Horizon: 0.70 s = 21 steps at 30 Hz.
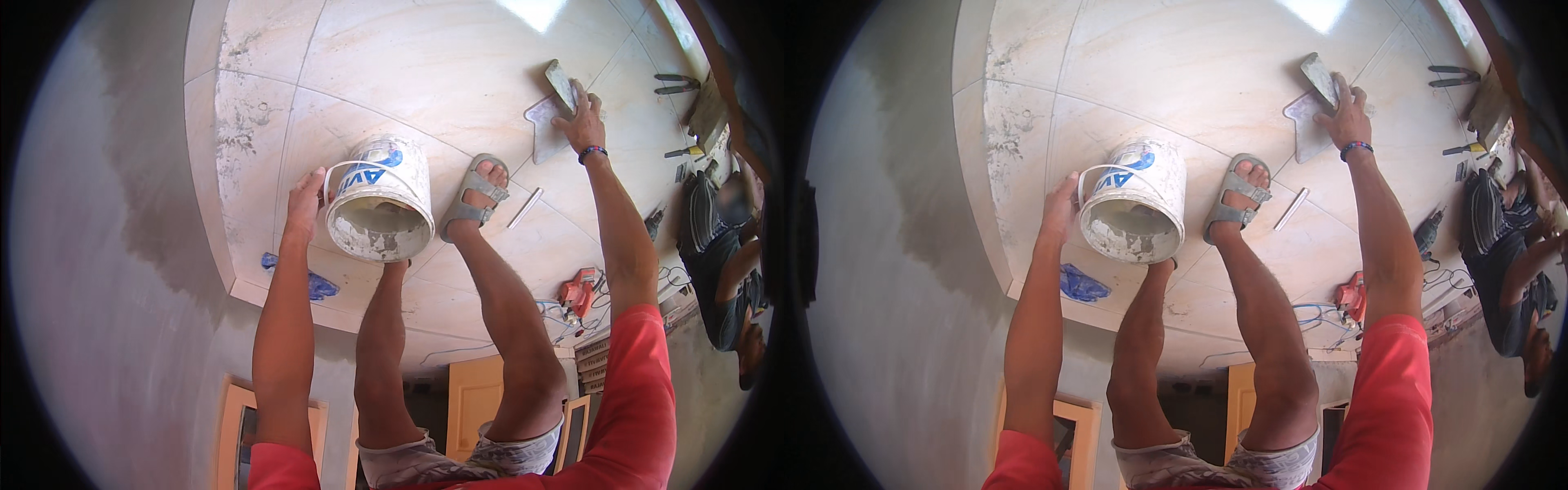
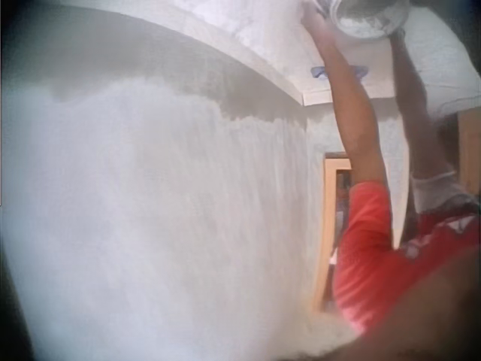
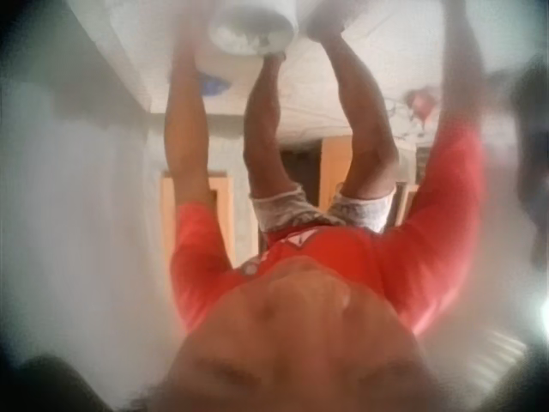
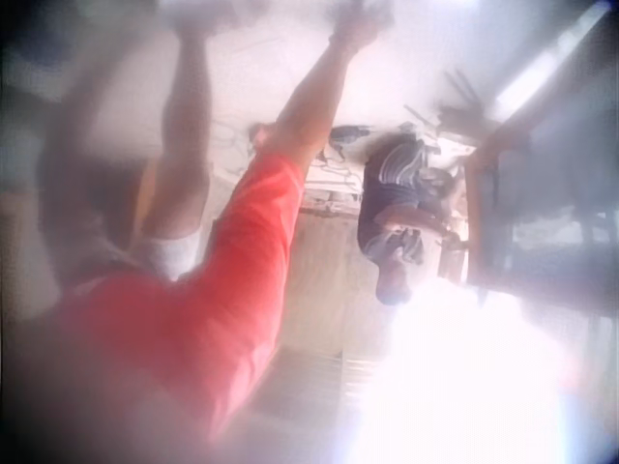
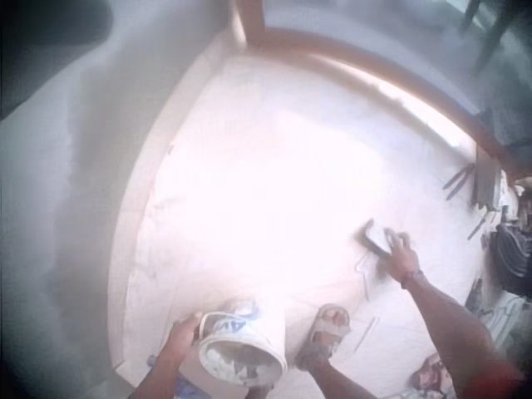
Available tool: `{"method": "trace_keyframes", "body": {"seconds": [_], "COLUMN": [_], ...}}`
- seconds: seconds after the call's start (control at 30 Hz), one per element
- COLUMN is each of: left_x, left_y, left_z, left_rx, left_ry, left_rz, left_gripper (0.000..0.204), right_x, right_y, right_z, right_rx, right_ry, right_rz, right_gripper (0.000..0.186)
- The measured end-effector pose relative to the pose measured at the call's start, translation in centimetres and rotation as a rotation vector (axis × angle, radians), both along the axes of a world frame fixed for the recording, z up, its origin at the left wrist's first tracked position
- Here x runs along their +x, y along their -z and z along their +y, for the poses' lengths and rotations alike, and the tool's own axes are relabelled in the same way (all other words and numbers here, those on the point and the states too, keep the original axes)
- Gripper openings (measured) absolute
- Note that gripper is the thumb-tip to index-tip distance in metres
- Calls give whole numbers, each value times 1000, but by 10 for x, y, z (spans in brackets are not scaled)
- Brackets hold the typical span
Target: The person is applying grout to the joints between wall tiles using a grout float and a trowel. They smooth the grout along the seams and wipe excess material with a cloth.
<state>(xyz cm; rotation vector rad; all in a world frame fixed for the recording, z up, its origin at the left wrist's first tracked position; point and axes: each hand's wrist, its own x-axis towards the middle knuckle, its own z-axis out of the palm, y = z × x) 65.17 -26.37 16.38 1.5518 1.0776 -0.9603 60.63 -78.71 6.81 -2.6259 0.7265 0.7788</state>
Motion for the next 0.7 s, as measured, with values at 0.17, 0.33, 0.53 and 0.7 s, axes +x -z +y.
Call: {"method": "trace_keyframes", "body": {"seconds": [0.17, 0.33, 0.53, 0.7], "left_x": [24, 22, -8, -33], "left_y": [-23, -60, -102, -133], "left_z": [-19, -28, -40, -48], "left_rx": [-14, 41, 180, 137], "left_ry": [334, 595, 584, 496], "left_rz": [-139, -286, -433, -322], "left_gripper": [29, 24, 31, 30], "right_x": [-3, -31, -23, -42], "right_y": [-3, 8, -2, 26], "right_z": [3, 13, 19, -24], "right_rx": [13, 24, 59, 150], "right_ry": [73, 175, 194, 139], "right_rz": [23, -60, -18, -39], "right_gripper": [89, 76, 64, 55]}}
